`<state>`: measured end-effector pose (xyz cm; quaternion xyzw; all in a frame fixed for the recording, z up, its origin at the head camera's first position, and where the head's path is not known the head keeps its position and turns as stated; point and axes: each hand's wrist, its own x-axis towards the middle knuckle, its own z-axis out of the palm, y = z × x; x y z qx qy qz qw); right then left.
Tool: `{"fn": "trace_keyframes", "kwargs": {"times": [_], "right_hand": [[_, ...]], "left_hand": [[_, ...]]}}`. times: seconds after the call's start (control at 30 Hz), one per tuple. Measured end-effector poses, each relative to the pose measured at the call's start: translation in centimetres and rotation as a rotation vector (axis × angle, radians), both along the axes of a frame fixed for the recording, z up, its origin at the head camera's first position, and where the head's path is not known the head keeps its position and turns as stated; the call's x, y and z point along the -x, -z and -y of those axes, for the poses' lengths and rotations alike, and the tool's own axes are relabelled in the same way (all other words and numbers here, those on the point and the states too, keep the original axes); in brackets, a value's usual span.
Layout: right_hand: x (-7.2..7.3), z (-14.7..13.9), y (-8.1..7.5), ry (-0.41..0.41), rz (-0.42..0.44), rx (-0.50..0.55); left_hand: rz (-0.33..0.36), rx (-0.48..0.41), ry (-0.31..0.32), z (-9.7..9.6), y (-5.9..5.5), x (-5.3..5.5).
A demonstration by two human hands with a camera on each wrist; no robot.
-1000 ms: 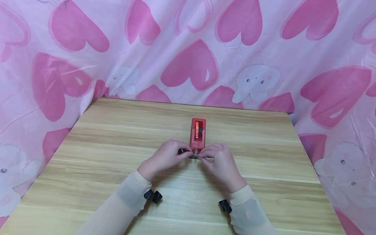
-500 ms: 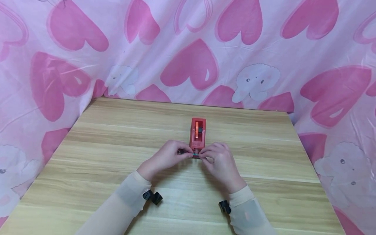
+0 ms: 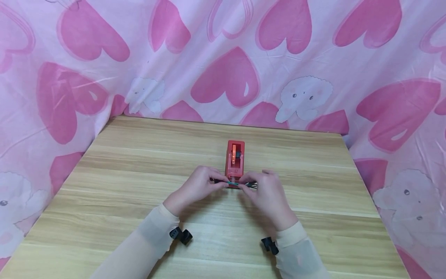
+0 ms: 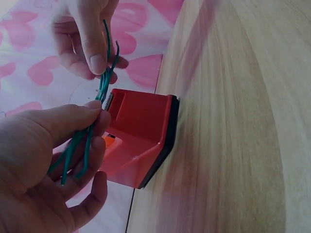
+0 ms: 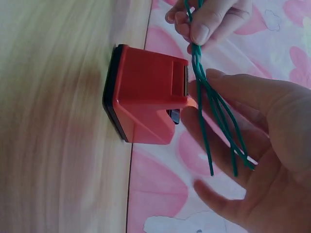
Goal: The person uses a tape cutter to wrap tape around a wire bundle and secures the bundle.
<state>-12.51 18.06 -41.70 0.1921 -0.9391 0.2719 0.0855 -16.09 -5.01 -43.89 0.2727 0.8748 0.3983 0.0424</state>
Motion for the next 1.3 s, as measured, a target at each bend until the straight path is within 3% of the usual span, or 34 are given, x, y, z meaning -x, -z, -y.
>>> {"fn": "trace_keyframes", "kwargs": {"times": [0.13, 0.4, 0.6, 0.83, 1.13, 1.3], "right_hand": [[0.3, -0.3, 0.0, 0.041, 0.131, 0.012], [0.9, -0.6, 0.7, 0.030, 0.297, 0.080], [1.1, -0.7, 0.9, 0.028, 0.459, 0.208], [1.4, -1.1, 0.9, 0.038, 0.510, 0.228], [1.7, -1.1, 1.1, -0.004, 0.591, 0.313], [1.6, -1.2, 1.2, 0.011, 0.608, 0.335]], "left_hand": [[-0.024, -0.002, 0.001, 0.0, 0.0, -0.1], [-0.031, 0.024, -0.032, 0.1, 0.2, -0.4], [-0.174, 0.047, -0.038, 0.1, 0.1, -0.6], [-0.338, 0.069, 0.002, 0.1, 0.0, -0.6], [-0.418, 0.083, 0.020, 0.2, 0.3, -0.4], [-0.437, 0.100, 0.018, 0.2, 0.1, -0.4]]}}
